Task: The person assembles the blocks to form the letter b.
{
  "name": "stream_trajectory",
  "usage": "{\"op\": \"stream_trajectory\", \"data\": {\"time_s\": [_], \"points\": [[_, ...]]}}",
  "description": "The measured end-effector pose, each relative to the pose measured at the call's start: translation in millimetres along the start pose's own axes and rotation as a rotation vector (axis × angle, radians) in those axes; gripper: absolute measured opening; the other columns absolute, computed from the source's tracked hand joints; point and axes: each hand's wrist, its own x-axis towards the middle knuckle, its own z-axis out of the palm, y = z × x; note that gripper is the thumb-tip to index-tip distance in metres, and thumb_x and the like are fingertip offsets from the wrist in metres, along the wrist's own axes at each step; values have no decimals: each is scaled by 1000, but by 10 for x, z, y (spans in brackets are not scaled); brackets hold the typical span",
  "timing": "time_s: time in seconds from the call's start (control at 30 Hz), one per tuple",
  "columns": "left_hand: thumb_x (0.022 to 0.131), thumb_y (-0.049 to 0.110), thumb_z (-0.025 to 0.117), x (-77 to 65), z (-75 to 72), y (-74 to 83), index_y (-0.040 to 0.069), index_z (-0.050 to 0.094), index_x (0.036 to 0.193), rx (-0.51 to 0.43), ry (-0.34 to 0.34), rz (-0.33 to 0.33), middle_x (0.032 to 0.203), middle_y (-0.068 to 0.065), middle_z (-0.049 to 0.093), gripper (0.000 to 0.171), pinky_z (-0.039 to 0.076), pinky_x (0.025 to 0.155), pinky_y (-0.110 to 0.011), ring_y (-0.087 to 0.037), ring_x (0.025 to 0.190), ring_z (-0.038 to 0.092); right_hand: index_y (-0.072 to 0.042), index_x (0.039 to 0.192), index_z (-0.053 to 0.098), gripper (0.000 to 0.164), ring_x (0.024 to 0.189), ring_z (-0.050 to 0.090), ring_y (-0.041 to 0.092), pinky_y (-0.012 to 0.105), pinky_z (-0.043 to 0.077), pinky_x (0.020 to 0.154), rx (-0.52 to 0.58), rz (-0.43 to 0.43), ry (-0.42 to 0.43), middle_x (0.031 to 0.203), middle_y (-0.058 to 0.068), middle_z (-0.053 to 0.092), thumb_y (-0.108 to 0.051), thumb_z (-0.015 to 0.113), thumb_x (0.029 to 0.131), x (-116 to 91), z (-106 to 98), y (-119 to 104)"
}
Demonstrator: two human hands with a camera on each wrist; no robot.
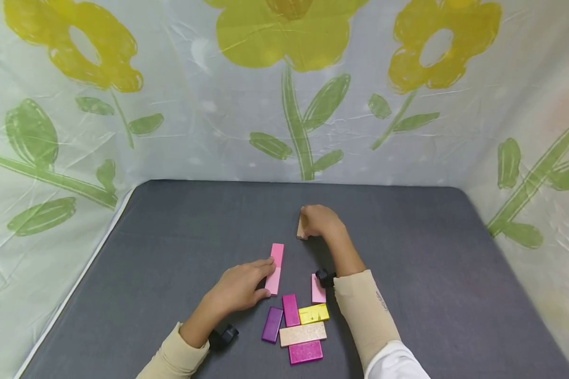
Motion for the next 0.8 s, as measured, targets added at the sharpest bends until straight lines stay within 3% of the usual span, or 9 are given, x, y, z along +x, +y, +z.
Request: {"op": "stream_trajectory", "data": {"time_s": [0.17, 0.53, 0.67, 0.8], "points": [[87, 26, 79, 6, 16, -9, 7, 63, 135, 4, 14, 11, 143, -8, 57, 54, 50, 97, -45, -25, 126, 58, 5, 143, 51, 72, 129, 51, 38, 49, 39, 107, 5, 18, -34, 140, 22, 55, -20, 83, 84, 100, -10, -54], [88, 27, 78, 4, -7, -1, 7, 62, 137, 15, 2, -2, 144, -7, 56, 55, 48, 99, -44, -24, 128, 56, 1, 146, 49, 75, 134, 47, 36, 47, 36, 110, 56, 64, -61, 146, 19, 51, -20, 84, 83, 228, 9, -235], [88, 28, 79, 5, -1, 0, 7, 63, 137, 18, 4, -4, 144, -7, 56, 55, 48, 99, -43, -24, 128, 56, 0, 147, 48, 75, 127, 52, 32, 45, 40, 106, 69, 57, -73, 145, 19, 52, -19, 83, 84, 264, 26, -305], [88, 28, 78, 7, 7, -3, 8, 63, 136, 15, 1, 0, 145, -7, 56, 55, 49, 99, -43, -23, 128, 56, -2, 149, 46, 76, 104, 64, 28, 42, 45, 99, 86, 64, -99, 143, 18, 53, -19, 83, 84, 276, 38, -361]]}}
